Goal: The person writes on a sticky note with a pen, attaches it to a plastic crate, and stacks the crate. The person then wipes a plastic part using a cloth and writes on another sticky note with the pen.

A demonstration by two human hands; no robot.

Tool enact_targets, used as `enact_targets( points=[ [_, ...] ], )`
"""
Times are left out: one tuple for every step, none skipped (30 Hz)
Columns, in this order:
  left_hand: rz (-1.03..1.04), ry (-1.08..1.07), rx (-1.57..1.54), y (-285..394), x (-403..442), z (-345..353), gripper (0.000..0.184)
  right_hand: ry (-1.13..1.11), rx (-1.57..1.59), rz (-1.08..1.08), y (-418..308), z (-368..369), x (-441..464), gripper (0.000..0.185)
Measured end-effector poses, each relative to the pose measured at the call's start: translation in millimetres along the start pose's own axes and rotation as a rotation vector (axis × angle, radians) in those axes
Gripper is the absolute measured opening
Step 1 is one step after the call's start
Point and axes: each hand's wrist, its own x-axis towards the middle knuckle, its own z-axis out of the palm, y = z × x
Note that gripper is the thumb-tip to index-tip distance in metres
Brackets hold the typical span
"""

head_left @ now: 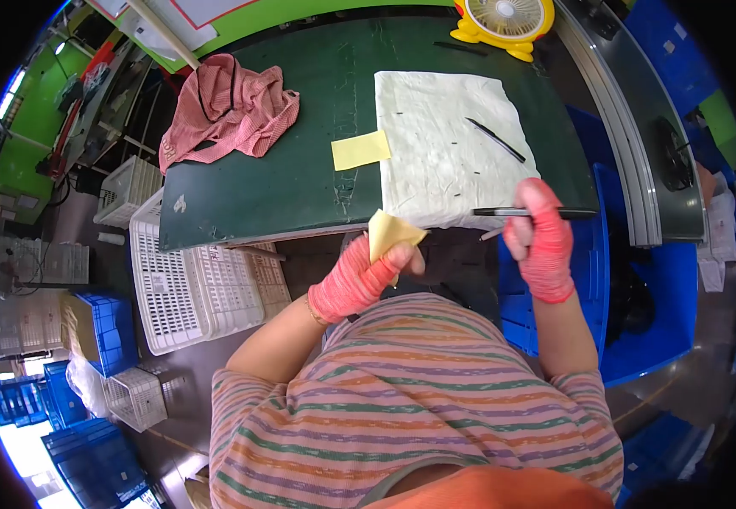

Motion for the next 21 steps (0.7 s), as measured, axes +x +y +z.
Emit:
enact_targets(
  points=[
    [0.189,-0.003,0.129,-0.7,5.4,0.1,0.038,-0.029,-0.033,0.065,0.2,8.5,-2.7,0.029],
    [0.385,-0.002,0.255,-2.7,12.4,2.0,0.036,-0.064,-0.069,0.128,-0.7,16.2,-4.3,0.03],
    [0.579,0.006,0.38,-2.7,16.8,6.0,0.033,-0.113,-0.104,0.119,5.2,21.9,-4.2,0.03],
    [0.544,-0.034,0.501,-0.2,17.6,10.9,0.029,-0.168,-0.14,0.113,14.4,25.0,-3.4,0.03],
    [0.502,-0.072,0.622,9.9,15.8,18.6,0.025,-0.238,-0.188,0.149,23.1,25.8,-4.3,0.029],
    [0.459,-0.109,0.746,15.5,15.7,25.2,0.021,-0.286,-0.277,0.179,22.7,33.0,-9.6,0.028],
    [0.242,-0.104,0.521,10.7,13.9,33.6,0.013,-0.31,-0.331,0.07,32.2,38.5,-11.3,0.029],
    [0.138,-0.086,0.145,0.0,12.5,40.4,0.022,-0.329,-0.382,-0.041,40.9,41.4,-12.3,0.029],
    [0.226,-0.187,0.295,-3.8,10.6,35.4,0.028,-0.37,-0.328,0.107,30.6,41.2,-15.5,0.029],
    [0.313,-0.293,0.444,-7.1,9.4,31.0,0.036,-0.405,-0.232,0.188,30.3,37.0,-17.0,0.029],
    [0.241,-0.346,0.208,-14.3,8.5,31.7,0.038,-0.434,-0.136,0.272,27.8,34.5,-19.2,0.028],
    [0.163,-0.398,-0.03,-21.9,6.7,33.7,0.041,-0.457,-0.038,0.358,24.5,34.5,-22.0,0.028],
    [0.079,-0.444,-0.271,-27.1,5.8,35.6,0.045,-0.459,0.105,0.561,11.7,30.0,-28.7,0.029],
    [-0.006,-0.464,-0.308,-21.8,4.3,36.6,0.045,-0.453,0.087,0.552,8.7,28.1,-31.2,0.028],
    [-0.089,-0.483,-0.341,-10.7,2.0,36.1,0.046,-0.448,0.068,0.54,6.5,25.1,-33.0,0.028],
    [-0.168,-0.5,-0.371,-3.6,0.2,33.4,0.047,-0.446,0.048,0.525,4.6,21.6,-33.4,0.027],
    [-0.107,-0.505,-0.376,-15.3,-5.5,29.0,0.043,-0.126,-0.231,-0.091,56.2,0.1,-29.1,0.023],
    [-0.088,-0.461,-0.326,-14.5,-14.3,20.3,0.041,0.203,0.542,0.321,7.2,-10.2,-7.7,0.023],
    [-0.064,-0.417,-0.275,-12.6,-21.4,8.8,0.039,0.195,0.433,0.035,3.3,-64.2,17.3,0.027],
    [-0.045,-0.375,-0.223,-10.7,-22.7,2.1,0.038,-0.304,0.636,-0.068,4.1,-131.9,31.9,0.03],
    [0.018,-0.256,-0.166,-13.1,-11.2,0.2,0.036,-0.025,0.41,-0.175,-8.5,-125.0,23.1,0.03]
  ],
)
